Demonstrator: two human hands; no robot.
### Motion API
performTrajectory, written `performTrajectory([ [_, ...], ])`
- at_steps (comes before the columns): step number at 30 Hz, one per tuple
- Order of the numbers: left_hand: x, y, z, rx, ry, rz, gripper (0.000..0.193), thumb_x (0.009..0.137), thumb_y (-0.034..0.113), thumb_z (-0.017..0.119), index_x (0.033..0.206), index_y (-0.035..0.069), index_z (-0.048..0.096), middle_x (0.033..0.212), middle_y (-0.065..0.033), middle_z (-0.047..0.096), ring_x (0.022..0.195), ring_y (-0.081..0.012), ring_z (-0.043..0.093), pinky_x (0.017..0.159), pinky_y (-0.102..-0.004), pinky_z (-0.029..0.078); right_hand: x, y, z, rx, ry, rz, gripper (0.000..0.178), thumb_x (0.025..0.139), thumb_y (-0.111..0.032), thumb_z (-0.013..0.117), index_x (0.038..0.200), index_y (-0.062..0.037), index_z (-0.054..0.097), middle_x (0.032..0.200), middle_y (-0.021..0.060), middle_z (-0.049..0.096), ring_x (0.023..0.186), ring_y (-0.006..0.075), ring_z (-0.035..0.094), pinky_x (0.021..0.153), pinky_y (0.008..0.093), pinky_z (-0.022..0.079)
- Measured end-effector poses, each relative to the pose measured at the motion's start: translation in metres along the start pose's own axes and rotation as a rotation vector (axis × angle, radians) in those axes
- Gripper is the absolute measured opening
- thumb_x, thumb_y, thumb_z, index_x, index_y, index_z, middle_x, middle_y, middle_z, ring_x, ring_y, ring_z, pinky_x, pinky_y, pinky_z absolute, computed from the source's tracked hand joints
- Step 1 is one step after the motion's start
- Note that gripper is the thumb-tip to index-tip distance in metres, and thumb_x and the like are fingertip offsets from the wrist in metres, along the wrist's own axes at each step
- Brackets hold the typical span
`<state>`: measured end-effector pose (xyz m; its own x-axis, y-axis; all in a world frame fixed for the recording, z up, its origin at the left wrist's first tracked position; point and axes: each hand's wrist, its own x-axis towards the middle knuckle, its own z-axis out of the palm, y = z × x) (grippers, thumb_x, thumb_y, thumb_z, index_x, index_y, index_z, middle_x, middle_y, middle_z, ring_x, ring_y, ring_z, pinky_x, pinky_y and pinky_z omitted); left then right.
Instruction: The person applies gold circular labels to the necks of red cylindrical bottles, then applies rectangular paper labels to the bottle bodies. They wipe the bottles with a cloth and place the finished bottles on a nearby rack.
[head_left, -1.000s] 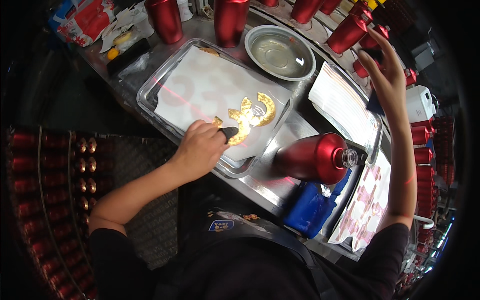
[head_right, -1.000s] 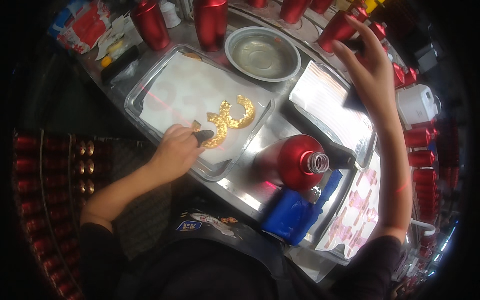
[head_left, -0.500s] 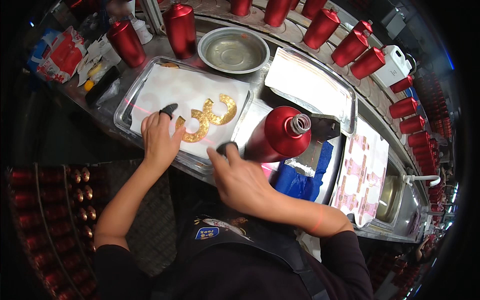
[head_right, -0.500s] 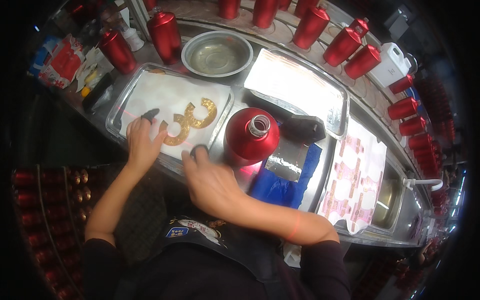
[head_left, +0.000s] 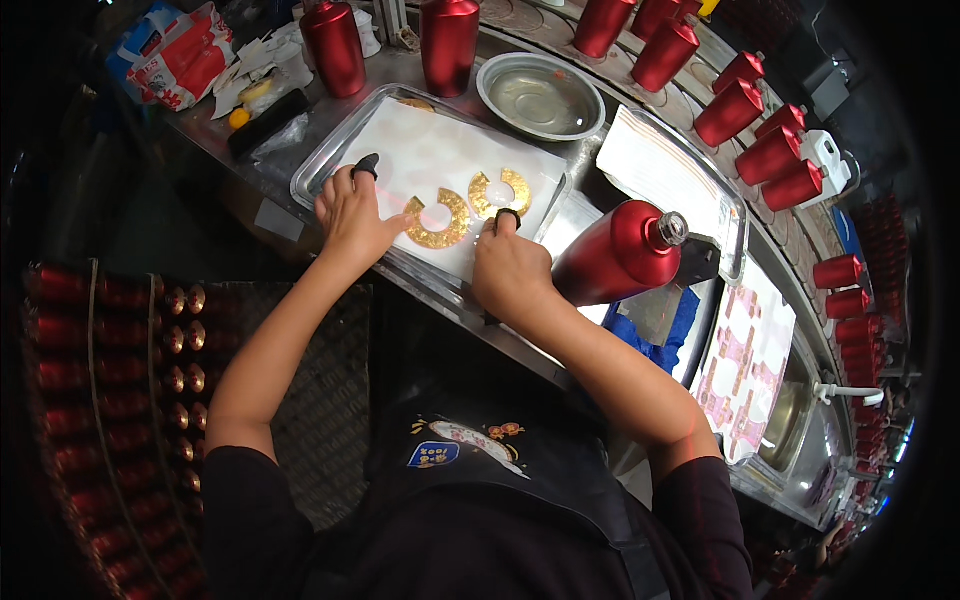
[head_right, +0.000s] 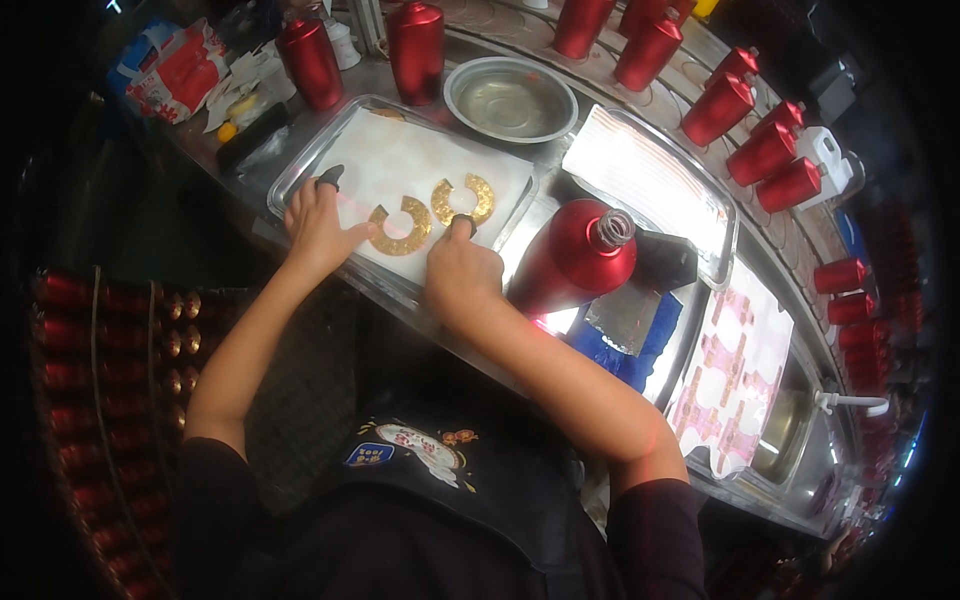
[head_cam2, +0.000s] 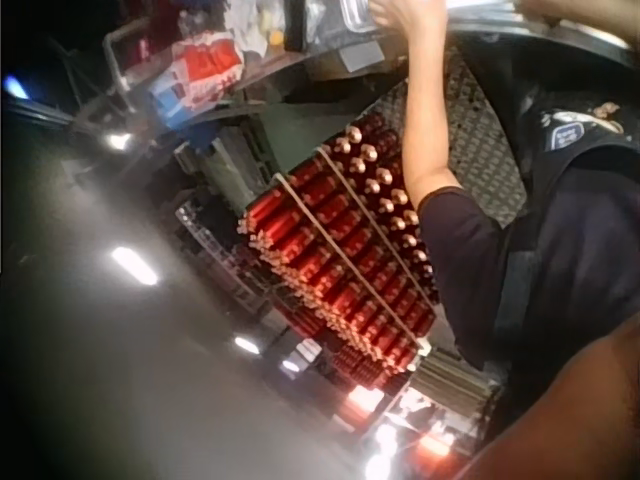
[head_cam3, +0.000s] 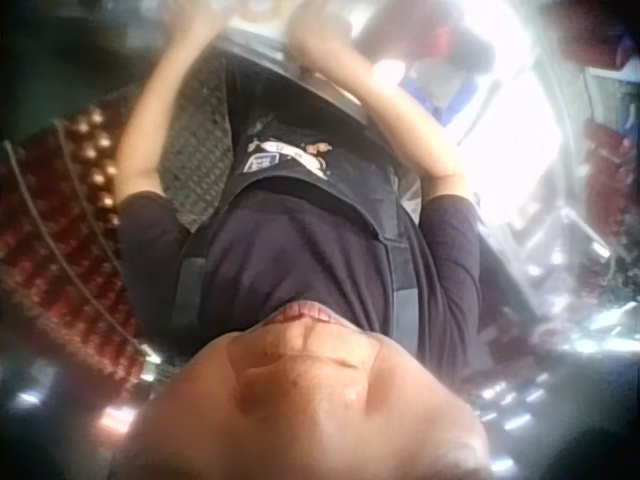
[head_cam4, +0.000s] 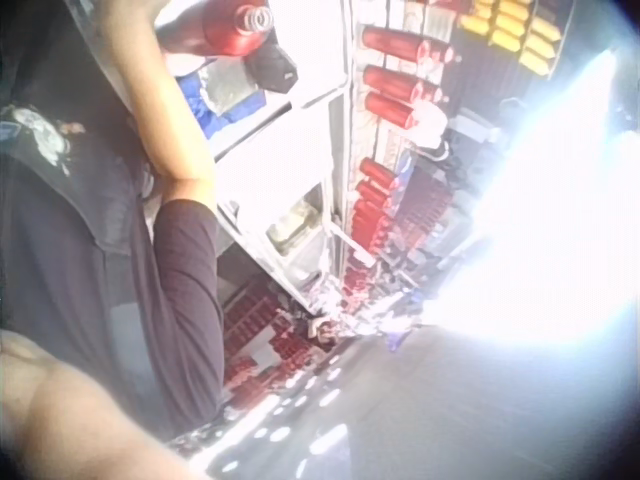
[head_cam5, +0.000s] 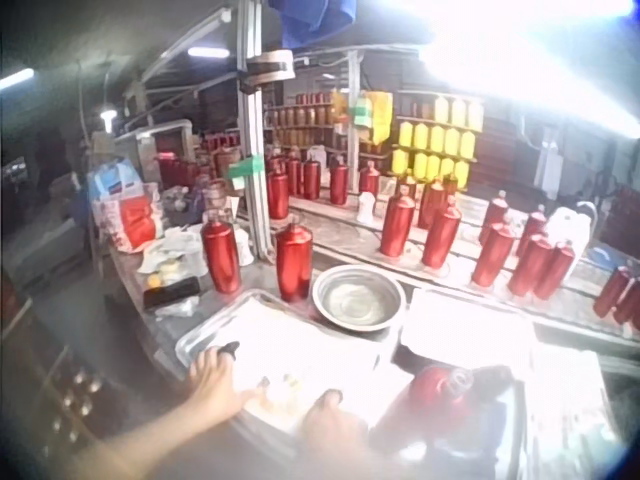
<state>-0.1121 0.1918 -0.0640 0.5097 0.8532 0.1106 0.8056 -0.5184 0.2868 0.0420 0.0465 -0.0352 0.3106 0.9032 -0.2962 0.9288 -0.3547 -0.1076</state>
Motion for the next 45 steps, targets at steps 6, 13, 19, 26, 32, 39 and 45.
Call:
performTrajectory([
  [6,-0.003,-0.010,0.002,-0.007,-0.018,-0.021,0.076,0.071,0.043,0.086,0.125,0.004,0.052,0.144,-0.0201,0.041,0.137,-0.0413,0.035,0.112,-0.0556,0.027,-0.003,0.004,0.001,0.019,0.027,0.003,0.028,0.086,-0.014,0.062,0.106,0.0033,0.072,0.128,0.0213,0.053,0.088,0.0326,0.073,0.070,0.0405,0.060],
  [13,0.050,-0.043,0.002,0.078,0.109,-0.117,0.064,0.076,0.043,0.082,0.119,0.003,0.057,0.125,-0.0211,0.061,0.122,-0.0398,0.054,0.104,-0.0488,0.043,-0.012,-0.002,-0.007,0.147,0.136,-0.052,0.058,0.087,-0.008,0.057,0.143,0.0055,0.045,0.121,0.0237,0.056,0.085,0.0393,0.071,0.069,0.0454,0.058],
  [19,0.069,-0.039,0.003,0.014,0.022,-0.201,0.067,0.076,0.044,0.083,0.120,0.002,0.057,0.123,-0.0209,0.064,0.123,-0.0394,0.057,0.100,-0.0481,0.048,-0.109,0.021,-0.025,0.440,0.252,-0.337,0.056,0.088,-0.003,0.061,0.143,-0.0073,0.053,0.090,0.0164,0.057,0.068,0.0355,0.061,0.061,0.0454,0.049],
  [26,0.090,-0.036,0.003,-0.005,-0.021,-0.314,0.081,0.069,0.049,0.087,0.129,0.004,0.056,0.133,-0.0190,0.059,0.128,-0.0397,0.054,0.105,-0.0485,0.046,-0.184,0.068,-0.037,0.736,0.253,-0.137,0.050,0.088,0.001,0.065,0.138,-0.0060,0.061,0.076,0.0068,0.045,0.059,0.0171,0.043,0.057,0.0305,0.037],
  [32,0.110,-0.037,0.010,0.048,-0.099,-0.316,0.083,0.069,0.046,0.087,0.132,0.003,0.053,0.130,-0.0216,0.063,0.124,-0.0394,0.059,0.104,-0.0479,0.047,-0.201,0.097,-0.019,0.847,0.350,-0.026,0.049,0.087,0.003,0.065,0.135,-0.0066,0.063,0.071,0.0096,0.046,0.060,0.0213,0.047,0.058,0.0334,0.039],
  [39,0.136,-0.067,0.023,0.021,-0.017,-0.233,0.069,0.066,0.028,0.088,0.120,-0.003,0.057,0.114,-0.0258,0.069,0.109,-0.0395,0.067,0.091,-0.0444,0.054,-0.197,0.112,-0.010,0.879,0.357,-0.039,0.046,0.088,0.003,0.062,0.134,-0.0034,0.064,0.078,0.0055,0.052,0.061,0.0113,0.046,0.060,0.0252,0.038],
  [45,0.117,-0.053,0.017,0.226,0.185,-0.137,0.032,0.084,0.021,0.075,0.105,0.002,0.061,0.109,-0.0235,0.070,0.102,-0.0426,0.067,0.085,-0.0513,0.053,-0.194,0.113,-0.005,0.969,0.333,-0.035,0.045,0.088,0.001,0.066,0.132,-0.0062,0.064,0.073,0.0112,0.049,0.061,0.0230,0.051,0.061,0.0350,0.043],
])
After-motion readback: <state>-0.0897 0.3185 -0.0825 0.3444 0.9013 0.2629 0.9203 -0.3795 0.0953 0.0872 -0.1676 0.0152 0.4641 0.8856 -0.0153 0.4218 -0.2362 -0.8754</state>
